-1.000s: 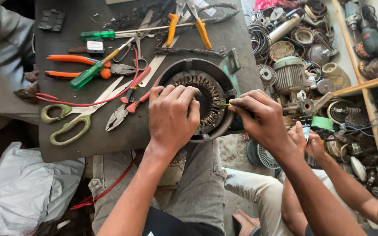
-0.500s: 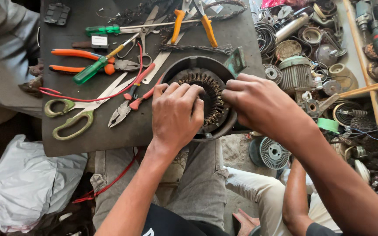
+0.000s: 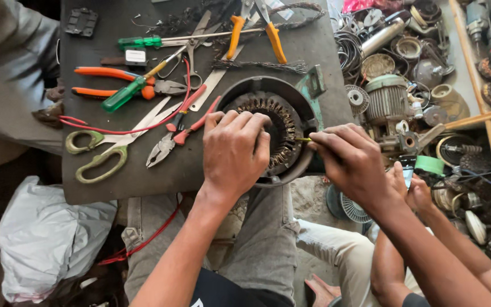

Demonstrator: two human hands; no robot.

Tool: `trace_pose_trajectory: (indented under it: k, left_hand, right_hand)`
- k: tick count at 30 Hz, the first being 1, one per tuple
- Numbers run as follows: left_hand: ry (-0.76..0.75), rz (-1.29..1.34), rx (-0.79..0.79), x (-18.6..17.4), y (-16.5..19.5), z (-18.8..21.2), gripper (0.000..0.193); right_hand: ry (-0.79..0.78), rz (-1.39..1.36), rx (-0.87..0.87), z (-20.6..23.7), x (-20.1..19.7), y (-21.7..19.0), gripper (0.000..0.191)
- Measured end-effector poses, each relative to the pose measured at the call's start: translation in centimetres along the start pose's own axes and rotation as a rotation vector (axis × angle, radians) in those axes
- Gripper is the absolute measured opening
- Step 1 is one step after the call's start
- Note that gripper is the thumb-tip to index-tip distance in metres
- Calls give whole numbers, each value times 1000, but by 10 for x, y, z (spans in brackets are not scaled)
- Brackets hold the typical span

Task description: The person uses pliers to pull and adjust copper windings inside a motor stator. They then switch to a screwdriver to continue manipulating the internal coils. The work is performed on a cluttered workbench in a repair shop.

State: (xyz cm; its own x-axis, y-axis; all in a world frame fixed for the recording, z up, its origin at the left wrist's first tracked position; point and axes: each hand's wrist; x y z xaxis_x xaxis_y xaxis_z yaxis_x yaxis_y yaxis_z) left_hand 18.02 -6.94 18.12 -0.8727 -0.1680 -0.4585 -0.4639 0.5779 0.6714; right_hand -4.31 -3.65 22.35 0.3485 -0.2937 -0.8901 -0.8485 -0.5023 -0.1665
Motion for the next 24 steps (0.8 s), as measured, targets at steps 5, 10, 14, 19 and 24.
trace_pose_trajectory:
  k: [5,10,14,19,24]
  left_hand:
    - [-1,-21,4,0,1,-1,11]
    - [3,-24,-4,-1,0,0,12]
    - [-6,-35,2,1,1,1,12]
    - [-27,-62,1,5,1,1,13]
    - [-30,-56,-8,6,0,2,13]
  right_hand:
    - [-113,-13,-25,-8,-13,-2,16]
    - [-245,82,-113,-29,-34,-12,24]
    - [-416,237,-264,-49,-39,-23,45]
    - [-507,394,-394,-56,-18,-28,21]
    - [-358,217,-285,-33,-21,-7,35]
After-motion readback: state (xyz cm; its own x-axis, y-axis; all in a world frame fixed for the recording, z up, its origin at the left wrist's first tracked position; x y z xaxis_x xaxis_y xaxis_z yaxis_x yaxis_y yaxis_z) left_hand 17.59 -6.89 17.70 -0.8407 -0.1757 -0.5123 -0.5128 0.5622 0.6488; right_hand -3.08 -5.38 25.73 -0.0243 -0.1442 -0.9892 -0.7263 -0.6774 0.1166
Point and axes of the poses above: each hand's wrist, its own z-axis away from the middle knuckle, its own x-axis out of the palm, y = z × x, and after that the axes turned 6 degrees about z, right-handed
